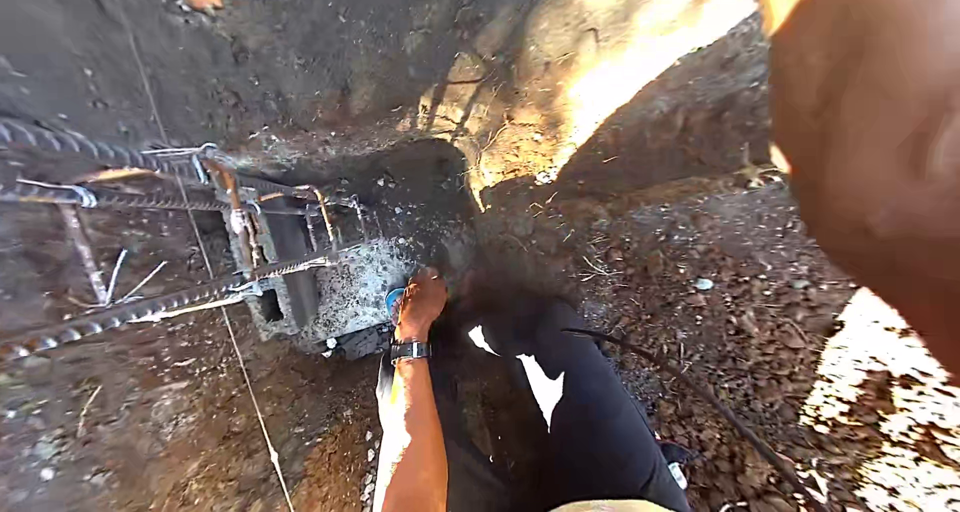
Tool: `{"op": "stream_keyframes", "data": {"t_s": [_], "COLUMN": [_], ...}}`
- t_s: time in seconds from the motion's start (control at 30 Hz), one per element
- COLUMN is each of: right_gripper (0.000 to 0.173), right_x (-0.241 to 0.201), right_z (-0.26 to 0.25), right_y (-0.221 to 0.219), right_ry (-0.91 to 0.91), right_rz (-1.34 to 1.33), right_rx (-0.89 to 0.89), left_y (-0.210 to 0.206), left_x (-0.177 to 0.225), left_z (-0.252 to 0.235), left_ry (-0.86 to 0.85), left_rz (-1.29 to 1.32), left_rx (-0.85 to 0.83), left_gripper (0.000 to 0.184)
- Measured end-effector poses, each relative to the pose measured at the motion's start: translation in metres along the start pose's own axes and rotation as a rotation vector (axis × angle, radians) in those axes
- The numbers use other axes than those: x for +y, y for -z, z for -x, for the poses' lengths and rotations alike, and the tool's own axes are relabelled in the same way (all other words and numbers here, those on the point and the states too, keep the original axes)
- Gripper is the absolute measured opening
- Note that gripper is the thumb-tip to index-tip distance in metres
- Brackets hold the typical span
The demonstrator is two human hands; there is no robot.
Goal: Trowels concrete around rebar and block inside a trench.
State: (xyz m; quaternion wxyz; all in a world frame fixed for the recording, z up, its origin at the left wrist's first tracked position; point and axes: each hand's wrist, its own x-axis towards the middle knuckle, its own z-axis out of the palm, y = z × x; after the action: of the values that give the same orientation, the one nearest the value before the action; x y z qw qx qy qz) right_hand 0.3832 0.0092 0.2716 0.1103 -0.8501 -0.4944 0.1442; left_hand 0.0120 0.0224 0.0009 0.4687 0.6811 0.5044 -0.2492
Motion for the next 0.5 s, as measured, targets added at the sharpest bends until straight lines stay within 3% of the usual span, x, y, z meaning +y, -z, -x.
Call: {"op": "stream_keyframes", "data": {"t_s": [0.03,0.07,0.1,0.17,0.23,0.3,0.43,0.5], "right_gripper": [0.013,0.024,0.036,0.052,0.057,0.051,0.039,0.038], "right_x": [-0.038,-0.012,-0.019,-0.034,0.001,0.041,0.101,0.119], "right_z": [-0.046,-0.082,-0.078,-0.029,-0.001,0.002,-0.016,-0.023], "right_y": [-0.016,-0.026,-0.046,-0.081,-0.119,-0.144,-0.162,-0.175], "right_ry": [-0.198,0.183,0.144,-0.123,-0.216,-0.215,-0.065,-0.08], "right_rz": [-0.068,-0.152,-0.211,-0.287,-0.337,-0.32,-0.172,-0.129], "right_rx": [-0.11,-0.353,-0.396,-0.456,-0.666,-0.818,-0.841,-0.87], "left_y": [0.0,0.0,-0.001,-0.001,-0.003,-0.003,-0.005,-0.007], "left_x": [0.002,0.004,0.005,0.003,-0.001,-0.003,0.002,0.006], "left_z": [0.001,0.001,0.001,0.001,-0.001,-0.002,-0.004,-0.004], "left_ry": [0.018,0.032,0.04,0.031,0.007,0.004,0.017,0.014], "left_rz": [-0.007,-0.014,-0.018,-0.027,-0.053,-0.068,-0.07,-0.065], "left_rx": [-0.008,-0.012,-0.014,-0.014,-0.009,-0.012,-0.007,-0.005], "left_gripper": [0.042,0.042,0.042,0.041,0.041,0.041,0.041,0.04]}}
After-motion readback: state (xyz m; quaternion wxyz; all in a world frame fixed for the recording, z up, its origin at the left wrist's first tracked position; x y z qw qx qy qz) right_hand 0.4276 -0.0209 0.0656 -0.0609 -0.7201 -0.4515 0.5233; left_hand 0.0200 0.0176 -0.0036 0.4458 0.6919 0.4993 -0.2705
